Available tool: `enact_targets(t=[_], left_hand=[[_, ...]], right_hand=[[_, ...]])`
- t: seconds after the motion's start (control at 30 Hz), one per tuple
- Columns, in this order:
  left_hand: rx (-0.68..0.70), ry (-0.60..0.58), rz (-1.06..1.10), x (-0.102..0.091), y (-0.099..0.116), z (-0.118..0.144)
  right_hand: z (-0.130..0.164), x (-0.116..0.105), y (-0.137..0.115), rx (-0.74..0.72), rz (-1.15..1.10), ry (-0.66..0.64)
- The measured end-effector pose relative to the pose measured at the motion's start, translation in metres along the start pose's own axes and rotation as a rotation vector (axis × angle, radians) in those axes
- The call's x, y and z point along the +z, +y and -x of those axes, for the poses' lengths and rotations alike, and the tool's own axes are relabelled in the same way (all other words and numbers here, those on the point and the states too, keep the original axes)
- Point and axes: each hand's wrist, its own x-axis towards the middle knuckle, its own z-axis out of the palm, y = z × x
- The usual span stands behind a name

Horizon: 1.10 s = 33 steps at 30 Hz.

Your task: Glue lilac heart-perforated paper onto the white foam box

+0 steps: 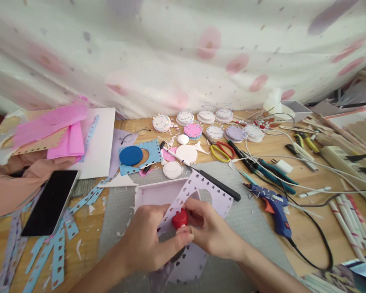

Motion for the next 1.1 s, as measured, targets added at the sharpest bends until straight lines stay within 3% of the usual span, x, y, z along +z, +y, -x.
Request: enact_targets(t=[0.4, 0.6, 0.83, 1.0, 1.1], left_hand=[[-0.074, -0.018, -0.051, -0.002, -0.004, 0.001], [-0.105, 0.013, -0.09, -0.006, -0.001, 0.017], [-0.11, 0.064, -0.13, 0.003, 0.0, 0.038], [-0.084, 0.107, -0.105, 0.013, 0.006, 0.05], [-0.085, 0.199, -0.058, 0.017, 0.009, 0.056]], right_hand=[[-0.005, -0.006, -0.004, -0.001, 0.047, -0.035], [0.005, -0.01, -0.015, -0.026, 0.082, -0.116], [0.021, -0.003, -0.016, -0.139, 0.078, -0.117], [0.04, 0.002, -0.016, -0.188, 0.347, -0.021], [0.053, 0.006, -0.022, -0.238, 0.575, 0.04]])
